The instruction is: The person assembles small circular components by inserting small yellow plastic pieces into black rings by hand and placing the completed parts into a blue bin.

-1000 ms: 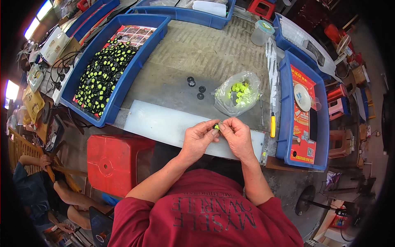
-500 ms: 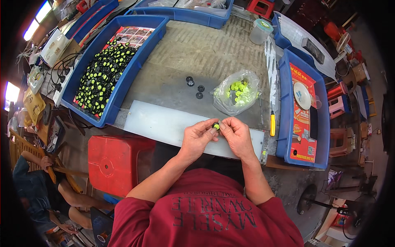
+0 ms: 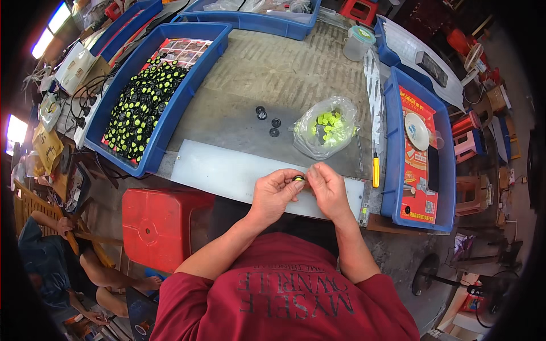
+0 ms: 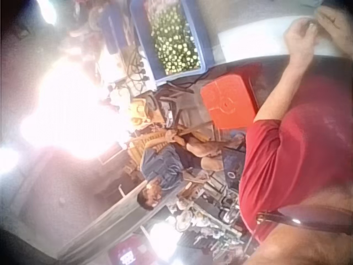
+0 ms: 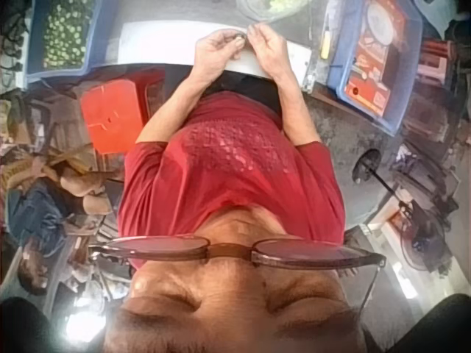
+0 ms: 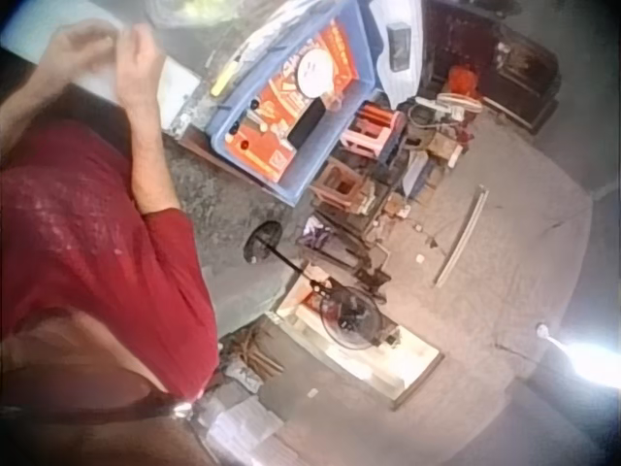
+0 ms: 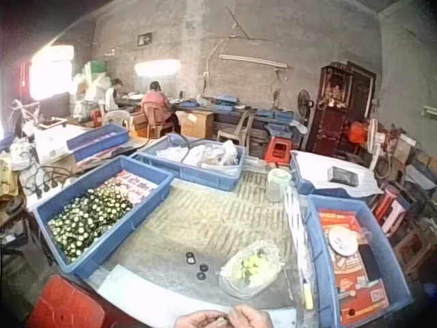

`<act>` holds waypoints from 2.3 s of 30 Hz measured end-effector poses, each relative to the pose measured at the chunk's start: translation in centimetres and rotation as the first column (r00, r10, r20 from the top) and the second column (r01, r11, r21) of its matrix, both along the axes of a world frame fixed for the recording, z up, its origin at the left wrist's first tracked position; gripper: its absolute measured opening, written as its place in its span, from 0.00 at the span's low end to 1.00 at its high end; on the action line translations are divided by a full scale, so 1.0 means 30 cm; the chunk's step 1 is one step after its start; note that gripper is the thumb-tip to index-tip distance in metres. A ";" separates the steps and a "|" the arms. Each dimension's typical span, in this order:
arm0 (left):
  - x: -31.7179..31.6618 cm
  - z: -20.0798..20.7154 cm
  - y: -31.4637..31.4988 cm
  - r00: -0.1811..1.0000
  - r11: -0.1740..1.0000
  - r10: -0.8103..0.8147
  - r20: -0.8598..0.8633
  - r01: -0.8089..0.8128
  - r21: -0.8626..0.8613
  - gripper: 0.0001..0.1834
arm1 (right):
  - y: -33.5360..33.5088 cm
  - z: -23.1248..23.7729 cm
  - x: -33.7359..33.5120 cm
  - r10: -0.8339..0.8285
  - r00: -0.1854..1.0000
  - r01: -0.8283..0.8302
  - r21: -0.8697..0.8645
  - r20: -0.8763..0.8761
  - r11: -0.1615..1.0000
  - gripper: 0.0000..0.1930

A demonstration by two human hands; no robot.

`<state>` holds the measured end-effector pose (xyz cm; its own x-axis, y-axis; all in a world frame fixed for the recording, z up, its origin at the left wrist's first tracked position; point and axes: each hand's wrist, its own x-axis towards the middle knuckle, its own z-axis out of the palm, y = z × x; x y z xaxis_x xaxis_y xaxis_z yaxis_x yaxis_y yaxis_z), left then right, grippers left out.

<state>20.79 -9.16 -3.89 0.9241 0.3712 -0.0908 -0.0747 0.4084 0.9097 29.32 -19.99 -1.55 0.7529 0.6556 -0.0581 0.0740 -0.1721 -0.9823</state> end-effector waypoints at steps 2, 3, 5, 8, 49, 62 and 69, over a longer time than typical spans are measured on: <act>-0.008 0.015 0.000 0.999 0.996 -0.037 -0.023 0.039 0.081 0.08 | 0.003 0.003 -0.016 0.002 0.963 -0.004 0.008 0.271 1.000 0.18; -0.011 0.015 0.002 0.999 0.996 -0.039 -0.022 0.040 0.084 0.08 | 0.002 0.004 -0.018 0.000 0.962 -0.003 0.011 0.272 1.000 0.18; -0.018 0.015 0.002 0.997 0.981 -0.077 0.005 0.075 0.177 0.06 | 0.002 0.005 -0.019 0.006 0.874 0.001 -0.014 0.486 1.000 0.20; -0.024 0.023 -0.009 0.994 0.920 -0.109 -0.009 0.104 0.377 0.04 | 0.002 -0.005 -0.020 0.021 0.823 -0.004 -0.031 0.567 1.000 0.21; -0.199 0.313 0.824 0.683 -0.295 0.671 0.287 -0.109 0.949 0.11 | -0.003 -0.055 -0.037 0.031 0.882 -0.057 0.041 0.470 0.998 0.14; 0.198 0.019 0.269 0.981 0.042 0.190 -0.047 0.040 0.998 0.11 | -0.007 -0.053 -0.037 0.037 0.874 -0.060 0.031 0.484 0.998 0.13; 0.209 -0.029 0.272 0.987 -0.086 0.155 -0.041 0.055 0.995 0.07 | -0.011 -0.050 -0.027 0.031 0.870 -0.063 0.048 0.492 0.997 0.13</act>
<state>27.08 -0.99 -4.76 0.9190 0.2002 0.3398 0.0853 -0.9421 0.3242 28.50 -20.32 -3.06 0.6426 0.6811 0.3511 0.5551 -0.0980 -0.8260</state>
